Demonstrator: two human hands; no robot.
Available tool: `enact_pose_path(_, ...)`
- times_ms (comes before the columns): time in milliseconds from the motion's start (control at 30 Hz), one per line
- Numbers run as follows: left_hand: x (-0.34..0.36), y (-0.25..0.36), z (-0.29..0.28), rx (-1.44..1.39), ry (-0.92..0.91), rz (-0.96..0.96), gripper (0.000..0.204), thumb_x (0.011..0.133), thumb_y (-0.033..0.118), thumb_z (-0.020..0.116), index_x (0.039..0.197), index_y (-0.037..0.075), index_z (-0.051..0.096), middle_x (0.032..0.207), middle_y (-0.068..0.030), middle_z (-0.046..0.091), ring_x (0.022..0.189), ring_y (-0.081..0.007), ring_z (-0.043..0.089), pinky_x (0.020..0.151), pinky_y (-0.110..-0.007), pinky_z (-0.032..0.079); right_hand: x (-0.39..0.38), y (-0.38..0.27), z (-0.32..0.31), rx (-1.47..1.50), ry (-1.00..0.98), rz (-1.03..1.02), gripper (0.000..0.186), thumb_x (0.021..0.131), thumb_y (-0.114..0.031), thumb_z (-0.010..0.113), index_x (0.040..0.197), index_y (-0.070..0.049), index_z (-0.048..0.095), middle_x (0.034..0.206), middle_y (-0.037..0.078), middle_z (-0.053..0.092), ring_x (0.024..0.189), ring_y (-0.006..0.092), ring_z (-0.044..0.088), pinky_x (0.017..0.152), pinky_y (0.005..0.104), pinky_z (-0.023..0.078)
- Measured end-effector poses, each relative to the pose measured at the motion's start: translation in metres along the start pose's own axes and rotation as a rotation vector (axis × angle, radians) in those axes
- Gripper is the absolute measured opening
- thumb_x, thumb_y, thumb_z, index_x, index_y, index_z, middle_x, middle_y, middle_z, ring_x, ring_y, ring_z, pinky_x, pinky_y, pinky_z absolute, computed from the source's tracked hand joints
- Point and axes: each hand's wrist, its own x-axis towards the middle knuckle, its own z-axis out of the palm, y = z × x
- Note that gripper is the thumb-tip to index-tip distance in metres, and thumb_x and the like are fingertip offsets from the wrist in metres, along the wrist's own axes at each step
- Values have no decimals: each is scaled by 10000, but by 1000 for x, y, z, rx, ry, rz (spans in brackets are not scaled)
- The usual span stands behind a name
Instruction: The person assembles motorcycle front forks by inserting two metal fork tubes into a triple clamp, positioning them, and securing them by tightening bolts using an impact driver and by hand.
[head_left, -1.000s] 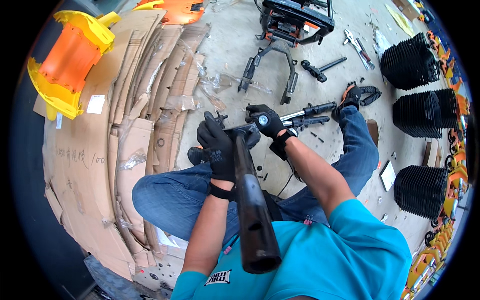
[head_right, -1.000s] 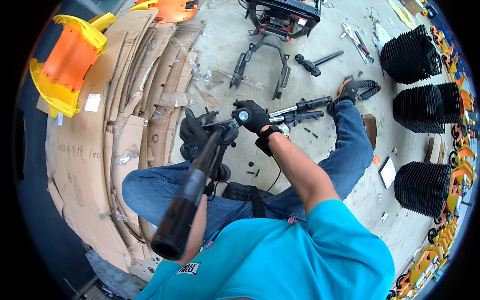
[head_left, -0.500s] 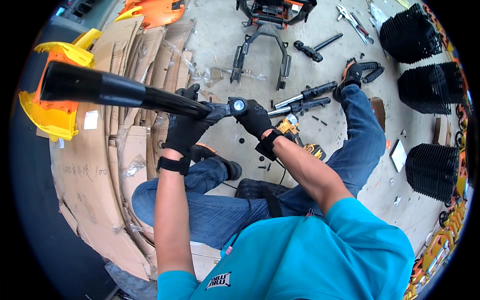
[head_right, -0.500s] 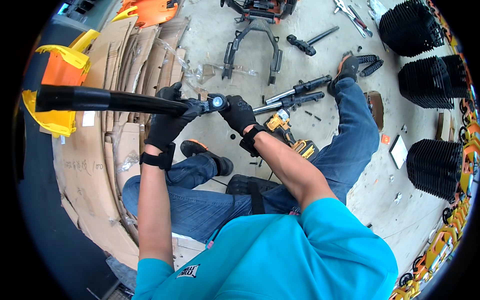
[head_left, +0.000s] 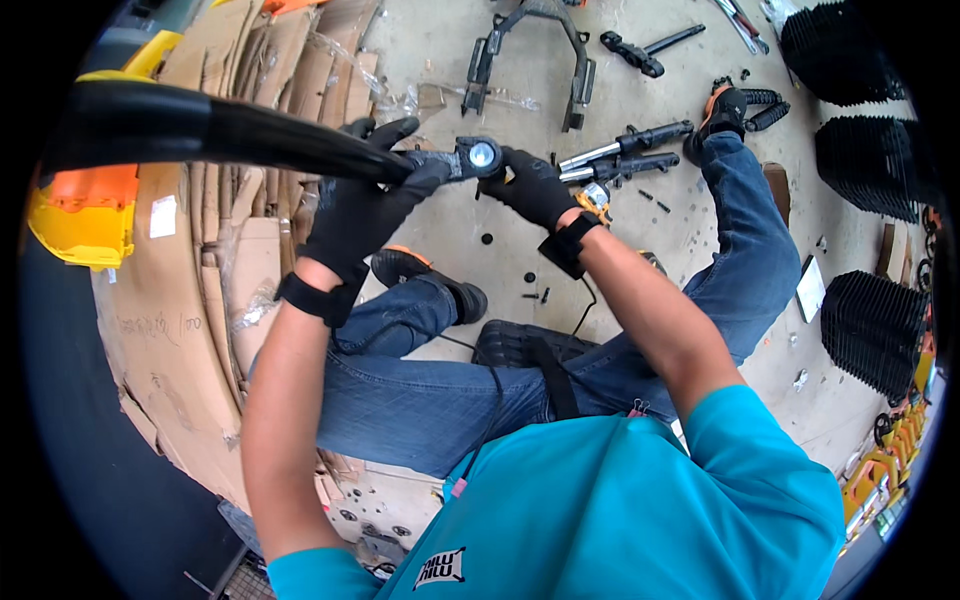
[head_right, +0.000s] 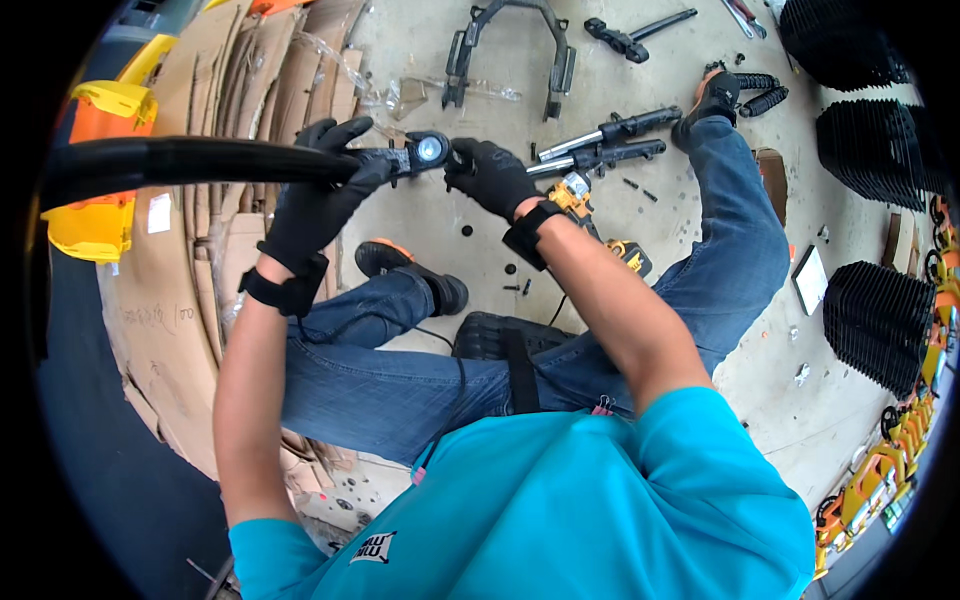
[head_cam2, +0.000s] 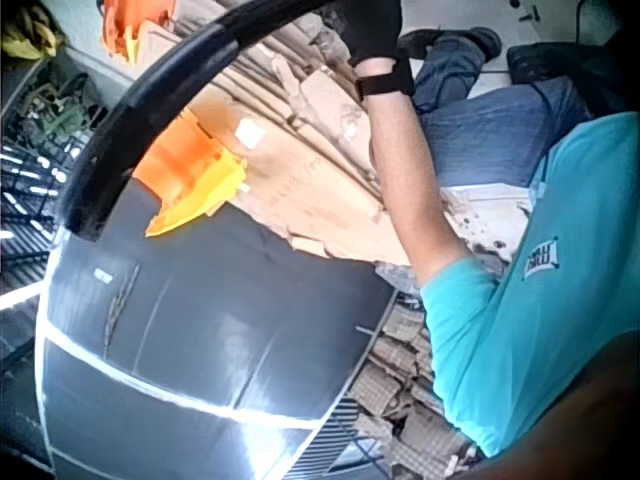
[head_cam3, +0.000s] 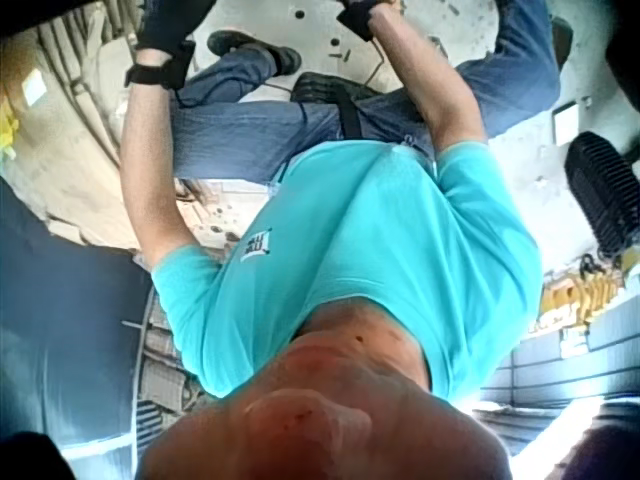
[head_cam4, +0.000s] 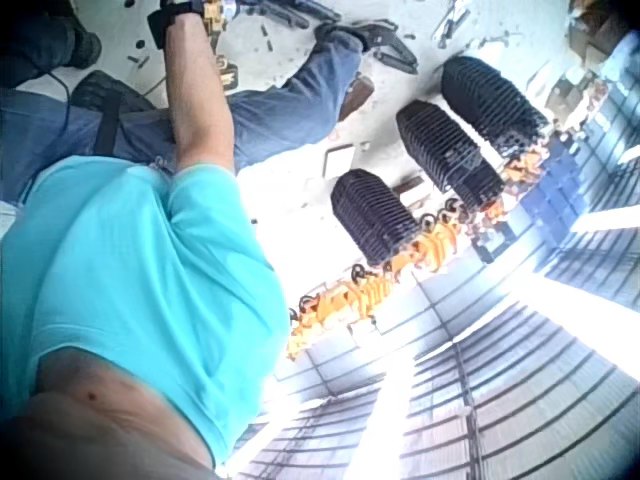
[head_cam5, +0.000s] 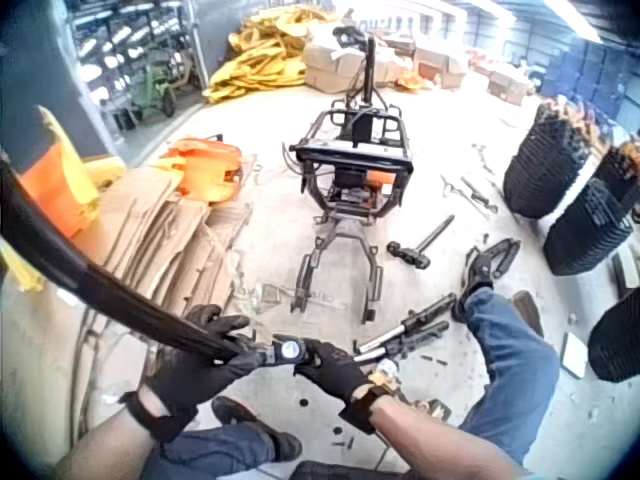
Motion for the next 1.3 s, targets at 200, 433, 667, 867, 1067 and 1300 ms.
enact_pose_path(200, 0, 2, 2, -237, 31, -166, 445, 847, 338, 766, 1088, -26, 679, 1006, -173, 666, 984, -264, 620, 886, -389, 481, -30, 74, -15, -260, -223, 260, 385, 873, -379, 622, 1105, -77, 682, 955, 172, 715, 915, 352, 680, 824, 436, 531)
enact_pose_path(433, 12, -1, 8, -165, 74, -35, 333, 852, 336, 767, 910, 8, 743, 859, -131, 686, 973, -238, 638, 866, -370, 482, -96, 169, 45, -705, -617, 132, 245, 832, -264, 595, 835, -41, 696, 813, 175, 699, 793, 351, 686, 706, 447, 547)
enact_pose_path(667, 4, -2, 9, -304, 0, -231, 403, 926, 234, 699, 1257, 25, 605, 1007, -46, 624, 922, -99, 569, 804, -253, 472, -111, 143, 88, -637, -681, 293, 200, 830, -114, 596, 977, -32, 704, 989, 188, 707, 952, 356, 685, 818, 455, 551)
enact_pose_path(867, 2, -2, 6, -244, -54, -194, 409, 940, 224, 673, 1299, 48, 584, 1126, -72, 610, 999, -142, 578, 883, -275, 475, -112, 129, 81, -513, -587, 379, 259, 844, -207, 641, 1062, -68, 661, 1009, 176, 702, 985, 342, 675, 811, 449, 540)
enact_pose_path(1067, 5, 0, 3, -61, -44, -113, 392, 927, 198, 679, 1272, 31, 600, 1239, -81, 540, 1080, -163, 569, 939, -301, 463, -106, 124, 95, -514, -625, 346, 400, 835, -367, 652, 1102, -71, 625, 994, 172, 706, 967, 338, 680, 793, 458, 540)
enact_pose_path(1300, 6, 2, 4, 23, -3, -74, 358, 902, 193, 692, 1209, 22, 628, 1262, -105, 536, 1102, -199, 562, 958, -331, 452, -114, 128, 120, -617, -505, 260, 196, 886, -169, 543, 1008, -36, 620, 925, 192, 705, 888, 354, 696, 745, 465, 554)
